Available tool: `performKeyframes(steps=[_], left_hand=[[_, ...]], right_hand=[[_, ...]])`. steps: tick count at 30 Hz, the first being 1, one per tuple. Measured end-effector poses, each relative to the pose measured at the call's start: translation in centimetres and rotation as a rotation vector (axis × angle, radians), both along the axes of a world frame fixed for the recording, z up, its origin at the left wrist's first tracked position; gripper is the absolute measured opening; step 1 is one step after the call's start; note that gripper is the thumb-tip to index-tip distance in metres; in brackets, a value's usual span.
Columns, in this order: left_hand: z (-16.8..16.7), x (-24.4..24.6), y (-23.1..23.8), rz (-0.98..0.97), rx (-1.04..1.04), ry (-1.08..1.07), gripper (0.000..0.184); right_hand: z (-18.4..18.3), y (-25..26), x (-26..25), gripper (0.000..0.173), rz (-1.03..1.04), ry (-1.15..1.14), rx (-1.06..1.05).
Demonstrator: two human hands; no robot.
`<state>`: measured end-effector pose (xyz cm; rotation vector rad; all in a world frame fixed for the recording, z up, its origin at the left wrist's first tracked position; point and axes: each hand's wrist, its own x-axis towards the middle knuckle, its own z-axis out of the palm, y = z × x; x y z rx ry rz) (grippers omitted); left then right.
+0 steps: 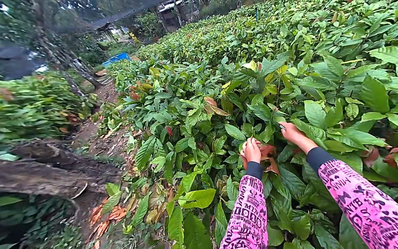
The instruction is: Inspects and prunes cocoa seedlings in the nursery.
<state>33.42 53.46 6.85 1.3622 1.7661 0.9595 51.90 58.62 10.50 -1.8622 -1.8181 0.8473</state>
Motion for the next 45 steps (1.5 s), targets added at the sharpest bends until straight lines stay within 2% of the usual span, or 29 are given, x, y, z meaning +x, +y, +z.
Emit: performKeyframes(steps=[3,6,10,13,17,20,24,28,31,38,45], left_hand=[[1.1,-1.3,1.6,0.01,0.05,0.001,0.041],[2.9,-0.7,3.6,-0.128,0.015,0.079,0.042],[4.5,2.7,7.3,-0.372,-0.012,0.327,0.041],[5.4,5.8,9.7,-0.473,-0.061,0.44,0.038],[5.6,9.2,11.9,-0.487,-0.117,0.49,0.051],[4.8,10.6,12.4,-0.515,-0.192,0.463,0.045],[4.1,10.9,10.5,-0.524,-0.173,0.432,0.039],[3.1,9.2,7.9,-0.436,-0.146,0.411,0.04],[2.1,7.1,5.7,-0.311,-0.114,0.306,0.04],[-1.9,2.8,1.4,0.04,0.004,-0.202,0.036],[-3.6,2.2,-1.3,0.152,0.07,-0.345,0.032]], right_hand=[[-0.3,-1.3,-0.2,0.046,0.074,-0.077,-0.108],[-1.6,-3.1,-0.1,0.046,0.094,-0.032,-0.094],[-3.1,-3.9,0.2,0.046,0.091,-0.041,-0.101],[-3.3,-4.3,0.1,0.047,0.082,0.02,-0.128],[-3.9,-4.6,0.2,0.047,0.066,0.074,-0.099],[-4.1,-5.0,0.4,0.045,0.061,0.064,-0.083],[-4.6,-6.5,1.6,0.046,0.019,0.058,-0.148],[-6.0,-8.7,2.7,0.046,-0.018,0.045,-0.26],[-5.9,-10.3,3.0,0.044,-0.054,0.015,-0.303],[-5.2,-11.7,2.3,0.044,-0.018,0.293,-0.085],[-5.0,-10.9,-1.7,0.045,0.071,0.282,-0.109]])
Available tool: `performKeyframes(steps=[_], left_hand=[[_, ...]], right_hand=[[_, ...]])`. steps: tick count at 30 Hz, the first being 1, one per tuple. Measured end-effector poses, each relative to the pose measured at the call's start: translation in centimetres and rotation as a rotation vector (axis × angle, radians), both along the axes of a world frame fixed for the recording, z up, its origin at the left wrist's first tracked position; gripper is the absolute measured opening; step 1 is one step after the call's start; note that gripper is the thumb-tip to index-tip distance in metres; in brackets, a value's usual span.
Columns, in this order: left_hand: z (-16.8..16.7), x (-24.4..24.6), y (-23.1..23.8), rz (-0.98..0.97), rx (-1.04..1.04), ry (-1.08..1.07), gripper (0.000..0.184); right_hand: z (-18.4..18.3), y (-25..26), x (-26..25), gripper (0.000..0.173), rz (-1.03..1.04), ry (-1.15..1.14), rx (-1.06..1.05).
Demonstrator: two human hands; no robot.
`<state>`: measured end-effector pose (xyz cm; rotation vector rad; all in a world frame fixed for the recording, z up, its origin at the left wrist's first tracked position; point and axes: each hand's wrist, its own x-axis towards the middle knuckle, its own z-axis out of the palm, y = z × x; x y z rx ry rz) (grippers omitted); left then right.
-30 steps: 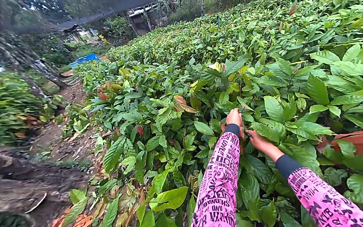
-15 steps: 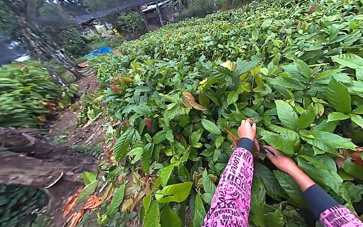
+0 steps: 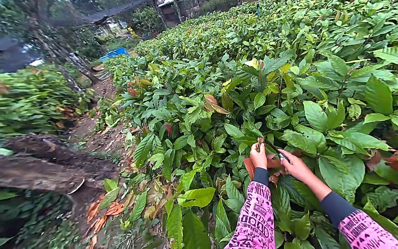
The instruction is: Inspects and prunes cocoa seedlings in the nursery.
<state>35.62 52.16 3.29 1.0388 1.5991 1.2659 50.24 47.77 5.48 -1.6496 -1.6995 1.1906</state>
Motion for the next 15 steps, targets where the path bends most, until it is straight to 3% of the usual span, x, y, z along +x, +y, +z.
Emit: performKeyframes(steps=[9,15], left_hand=[[-0.2,0.0,-1.7,-0.015,-0.008,0.036,0.031],[0.8,3.8,-2.9,-0.196,0.188,0.143,0.029]], right_hand=[[-1.5,-0.1,-2.5,0.047,0.03,-0.203,0.039],[-2.4,2.2,-1.4,0.041,-0.144,-0.084,0.149]])
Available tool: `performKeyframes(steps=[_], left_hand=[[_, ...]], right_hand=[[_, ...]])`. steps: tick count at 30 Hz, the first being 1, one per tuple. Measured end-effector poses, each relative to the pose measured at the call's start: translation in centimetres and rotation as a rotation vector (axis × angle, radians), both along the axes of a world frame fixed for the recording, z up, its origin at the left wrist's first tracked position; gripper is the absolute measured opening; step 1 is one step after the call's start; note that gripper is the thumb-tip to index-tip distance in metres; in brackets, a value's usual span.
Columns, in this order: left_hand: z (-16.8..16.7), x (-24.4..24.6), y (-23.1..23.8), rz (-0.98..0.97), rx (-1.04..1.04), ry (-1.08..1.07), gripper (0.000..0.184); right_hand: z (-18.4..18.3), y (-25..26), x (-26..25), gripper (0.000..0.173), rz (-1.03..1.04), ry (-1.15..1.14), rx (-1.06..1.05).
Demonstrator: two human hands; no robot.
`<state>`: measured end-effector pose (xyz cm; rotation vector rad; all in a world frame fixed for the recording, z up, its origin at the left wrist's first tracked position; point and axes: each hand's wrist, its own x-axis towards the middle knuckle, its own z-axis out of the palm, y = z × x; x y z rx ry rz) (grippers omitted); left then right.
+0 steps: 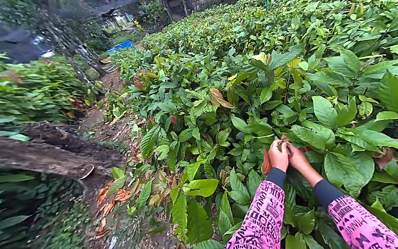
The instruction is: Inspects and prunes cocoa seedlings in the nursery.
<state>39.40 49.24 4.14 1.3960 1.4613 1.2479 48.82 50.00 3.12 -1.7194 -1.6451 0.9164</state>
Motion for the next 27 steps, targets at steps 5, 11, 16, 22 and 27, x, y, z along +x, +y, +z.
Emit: performKeyframes(steps=[5,11,16,22,27], left_hand=[[-0.3,-0.1,-1.0,-0.053,-0.049,0.097,0.032],[-1.0,-0.4,-1.5,-0.121,-0.144,0.12,0.034],[-1.1,-1.1,0.0,-0.113,-0.18,0.143,0.041],[0.5,2.0,2.0,-0.316,-0.092,0.229,0.038],[2.3,5.8,1.5,-0.39,-0.134,0.22,0.036]], right_hand=[[1.1,0.7,3.5,0.048,-0.219,0.078,-0.202],[2.8,0.8,7.1,0.049,-0.509,0.28,-0.196],[3.5,-0.5,8.5,0.044,-0.641,0.361,-0.044],[2.9,-2.4,7.6,0.037,-0.775,0.447,-0.054],[2.5,-5.0,7.5,0.038,-0.759,0.45,0.109]])
